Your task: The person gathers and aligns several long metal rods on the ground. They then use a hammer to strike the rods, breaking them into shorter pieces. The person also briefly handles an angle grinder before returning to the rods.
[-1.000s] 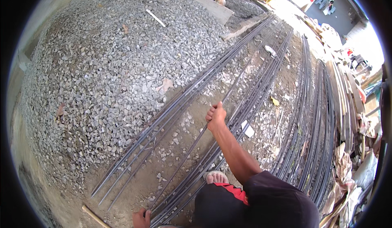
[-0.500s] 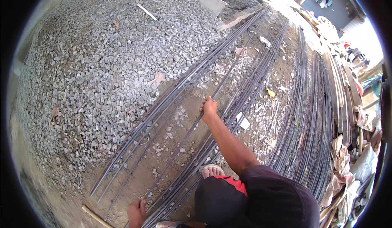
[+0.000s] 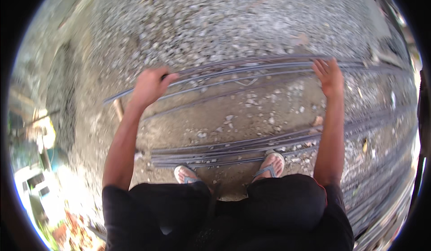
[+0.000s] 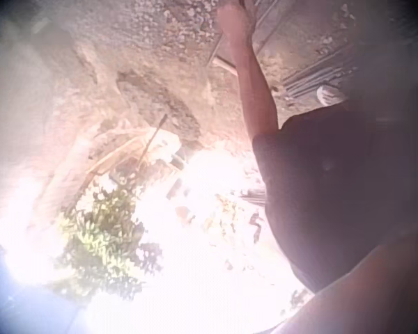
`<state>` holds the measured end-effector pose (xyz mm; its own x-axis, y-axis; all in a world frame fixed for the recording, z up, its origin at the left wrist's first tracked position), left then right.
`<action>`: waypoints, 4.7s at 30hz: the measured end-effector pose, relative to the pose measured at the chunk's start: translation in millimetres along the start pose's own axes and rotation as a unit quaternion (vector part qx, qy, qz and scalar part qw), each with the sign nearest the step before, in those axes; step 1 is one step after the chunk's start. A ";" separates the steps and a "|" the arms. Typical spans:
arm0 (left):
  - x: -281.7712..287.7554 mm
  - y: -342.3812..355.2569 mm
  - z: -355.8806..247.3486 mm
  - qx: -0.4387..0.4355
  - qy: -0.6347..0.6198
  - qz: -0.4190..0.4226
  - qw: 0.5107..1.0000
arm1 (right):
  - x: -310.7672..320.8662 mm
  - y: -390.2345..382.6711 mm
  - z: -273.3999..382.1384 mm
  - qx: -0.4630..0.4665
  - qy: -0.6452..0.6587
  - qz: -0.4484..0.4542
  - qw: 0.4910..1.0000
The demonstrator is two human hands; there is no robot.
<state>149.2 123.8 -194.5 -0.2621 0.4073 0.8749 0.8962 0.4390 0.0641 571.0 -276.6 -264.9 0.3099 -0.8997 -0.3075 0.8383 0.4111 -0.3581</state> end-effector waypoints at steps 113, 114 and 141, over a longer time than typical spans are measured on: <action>-125.3 -247.8 36.3 0.101 -0.052 0.551 0.827 | 110.6 -138.4 -76.5 -0.013 0.169 -0.427 0.888; -130.0 -261.3 42.8 0.127 -0.088 0.545 0.824 | 103.2 -140.2 -69.9 -0.001 0.178 -0.405 0.897; -178.6 -276.6 74.2 0.120 -0.078 0.544 0.827 | 103.8 -62.8 -50.4 0.060 -0.074 -0.371 0.924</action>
<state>-78.5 -10.9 -404.1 0.5922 0.7559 0.2790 0.5409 -0.1164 -0.8330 527.9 -388.4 -318.8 -0.3186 -0.9415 0.1099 0.8858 -0.3370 -0.3191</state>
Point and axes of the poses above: each hand's wrist, its own y-axis towards the middle knuckle, its own x-axis out of the back of the hand, z = x × y, the point moved 2 cm from there along y, towards the middle knuckle, and after that the axes turned 6 degrees about -y, right-handed, at the moved point
